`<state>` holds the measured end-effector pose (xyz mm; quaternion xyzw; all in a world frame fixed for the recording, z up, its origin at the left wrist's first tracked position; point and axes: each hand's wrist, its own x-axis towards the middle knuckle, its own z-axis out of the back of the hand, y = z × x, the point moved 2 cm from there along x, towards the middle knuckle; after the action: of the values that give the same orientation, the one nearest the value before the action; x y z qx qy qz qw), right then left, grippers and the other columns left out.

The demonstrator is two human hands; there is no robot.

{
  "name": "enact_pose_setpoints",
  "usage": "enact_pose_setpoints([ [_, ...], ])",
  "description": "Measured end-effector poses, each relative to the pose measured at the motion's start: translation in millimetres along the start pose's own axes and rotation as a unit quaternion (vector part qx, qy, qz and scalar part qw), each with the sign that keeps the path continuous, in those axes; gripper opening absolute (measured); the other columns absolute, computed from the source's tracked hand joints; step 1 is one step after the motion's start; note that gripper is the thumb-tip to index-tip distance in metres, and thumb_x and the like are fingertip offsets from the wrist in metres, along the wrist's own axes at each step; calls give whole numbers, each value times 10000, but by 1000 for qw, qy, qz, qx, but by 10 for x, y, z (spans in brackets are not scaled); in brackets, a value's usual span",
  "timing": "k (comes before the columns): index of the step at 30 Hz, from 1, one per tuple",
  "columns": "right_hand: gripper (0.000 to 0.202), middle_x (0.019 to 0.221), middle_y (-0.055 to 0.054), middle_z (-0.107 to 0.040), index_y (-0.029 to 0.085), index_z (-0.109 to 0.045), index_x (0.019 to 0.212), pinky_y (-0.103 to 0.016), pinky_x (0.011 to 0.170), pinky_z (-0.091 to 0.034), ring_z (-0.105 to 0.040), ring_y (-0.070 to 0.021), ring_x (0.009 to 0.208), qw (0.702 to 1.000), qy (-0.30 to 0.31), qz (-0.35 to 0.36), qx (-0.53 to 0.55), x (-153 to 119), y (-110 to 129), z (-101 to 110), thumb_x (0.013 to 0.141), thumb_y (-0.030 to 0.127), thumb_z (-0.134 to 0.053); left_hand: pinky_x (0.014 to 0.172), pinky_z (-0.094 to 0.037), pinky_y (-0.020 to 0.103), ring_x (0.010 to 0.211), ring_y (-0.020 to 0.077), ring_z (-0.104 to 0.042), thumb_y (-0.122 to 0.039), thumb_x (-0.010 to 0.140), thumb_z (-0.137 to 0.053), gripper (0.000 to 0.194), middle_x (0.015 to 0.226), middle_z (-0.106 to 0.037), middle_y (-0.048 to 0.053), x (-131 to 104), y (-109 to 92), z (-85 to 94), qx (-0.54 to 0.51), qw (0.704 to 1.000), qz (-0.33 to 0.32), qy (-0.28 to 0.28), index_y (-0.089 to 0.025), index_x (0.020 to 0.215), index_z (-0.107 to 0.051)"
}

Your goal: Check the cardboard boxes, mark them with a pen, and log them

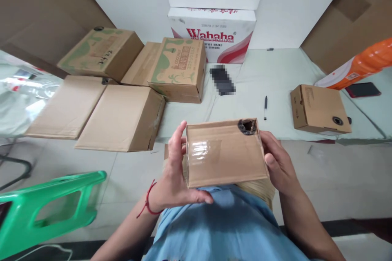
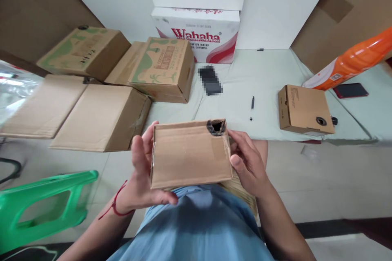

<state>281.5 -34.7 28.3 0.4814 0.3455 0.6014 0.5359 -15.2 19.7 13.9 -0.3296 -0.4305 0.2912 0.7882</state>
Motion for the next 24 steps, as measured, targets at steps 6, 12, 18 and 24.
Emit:
enact_pose_setpoints([
  [6, 576, 1327, -102, -770, 269, -753, 1411, -422, 983, -608, -739, -282, 1139, 998, 24, -42, -29, 385, -270, 119, 1083, 684, -526, 1098, -567, 547, 1473, 420, -501, -525, 812, -959, 1173, 1584, -400, 217, 138, -80, 57, 142, 988, -52, 5, -362, 1765, -296],
  [12, 534, 1322, -237, -764, 98, -667, 1448, -510, 1109, -517, -714, -380, 1221, 873, -106, -265, -395, 1220, -908, 505, 1035, 427, -592, 1162, -451, 720, 1358, 440, -522, -416, 776, -930, 911, 1509, -454, 195, 174, -279, 63, 197, 977, -76, -26, -349, 1599, -545],
  [18, 489, 1273, -332, -748, 56, -703, 1355, -547, 1083, -488, -691, -444, 1259, 874, -106, -288, -377, 1555, -1187, 529, 886, 194, -673, 1233, -439, 718, 1599, 510, -358, -288, 770, -963, 918, 1615, -354, 194, 159, -338, 174, 188, 978, -71, -55, -331, 1588, -549],
  [24, 361, 697, -49, -650, 156, -783, 1062, -338, 646, -498, -615, -225, 664, 934, -154, -247, -207, 1393, -1147, 670, 900, 421, -598, 1158, -558, 606, 1520, 435, -479, -363, 789, -976, 958, 1570, -366, 180, 136, -218, 192, 180, 982, -38, -51, -363, 1612, -486],
])
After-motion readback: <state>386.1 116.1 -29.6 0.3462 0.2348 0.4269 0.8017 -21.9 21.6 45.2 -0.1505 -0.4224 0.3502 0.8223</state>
